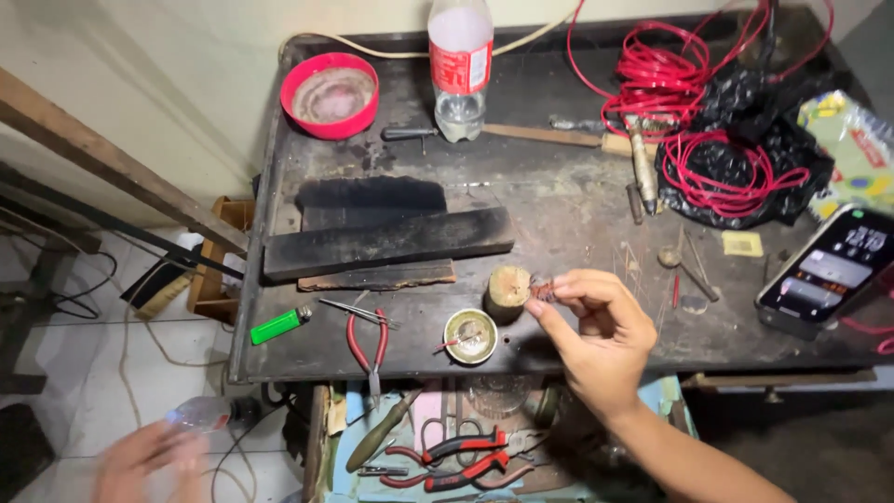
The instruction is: Using a traditional blowpipe and a flame to heat a small jewelry piece on a workbench, followed by inspection and manipulation with pliers.
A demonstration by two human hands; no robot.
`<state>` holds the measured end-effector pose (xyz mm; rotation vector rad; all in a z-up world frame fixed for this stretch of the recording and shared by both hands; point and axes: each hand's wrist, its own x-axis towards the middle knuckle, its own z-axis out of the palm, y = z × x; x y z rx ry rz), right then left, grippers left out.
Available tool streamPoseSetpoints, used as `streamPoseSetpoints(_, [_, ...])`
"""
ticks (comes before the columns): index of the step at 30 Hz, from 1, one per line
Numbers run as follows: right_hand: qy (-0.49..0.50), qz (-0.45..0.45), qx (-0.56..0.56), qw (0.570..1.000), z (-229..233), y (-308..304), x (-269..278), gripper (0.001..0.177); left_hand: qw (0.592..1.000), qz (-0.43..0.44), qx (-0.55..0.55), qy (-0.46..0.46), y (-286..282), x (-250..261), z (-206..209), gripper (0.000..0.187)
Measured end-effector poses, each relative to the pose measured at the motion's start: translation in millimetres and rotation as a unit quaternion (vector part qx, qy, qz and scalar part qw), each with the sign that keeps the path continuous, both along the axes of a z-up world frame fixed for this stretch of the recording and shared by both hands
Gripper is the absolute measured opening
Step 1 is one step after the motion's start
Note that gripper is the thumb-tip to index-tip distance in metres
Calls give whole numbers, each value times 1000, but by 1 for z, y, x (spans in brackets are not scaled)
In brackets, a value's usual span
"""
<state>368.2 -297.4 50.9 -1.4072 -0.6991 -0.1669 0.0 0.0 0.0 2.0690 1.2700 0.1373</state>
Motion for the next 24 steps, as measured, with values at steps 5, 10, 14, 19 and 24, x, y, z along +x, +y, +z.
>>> streamPoseSetpoints(5, [-12, -48, 79, 996, 6, 24, 11, 31, 861, -176, 284, -384, -147, 186, 64, 14])
streamPoseSetpoints(10, [46, -40, 170, 984, 19, 29, 21, 50, 723, -484, 161, -465, -188, 244, 63, 14])
streamPoseSetpoints(14, [37, -23, 167, 985, 24, 25, 28, 51, 715, -535, 176, -414, -197, 239, 29, 8])
streamPoseSetpoints(19, [39, -5, 159, 987, 24, 24, 25, 54, 822, -309, 153, -453, -193, 234, 52, 19])
streamPoseSetpoints(24, [39, 15, 162, 986, 24, 24, 19, 53, 825, -224, 158, -495, -185, 250, 98, 14])
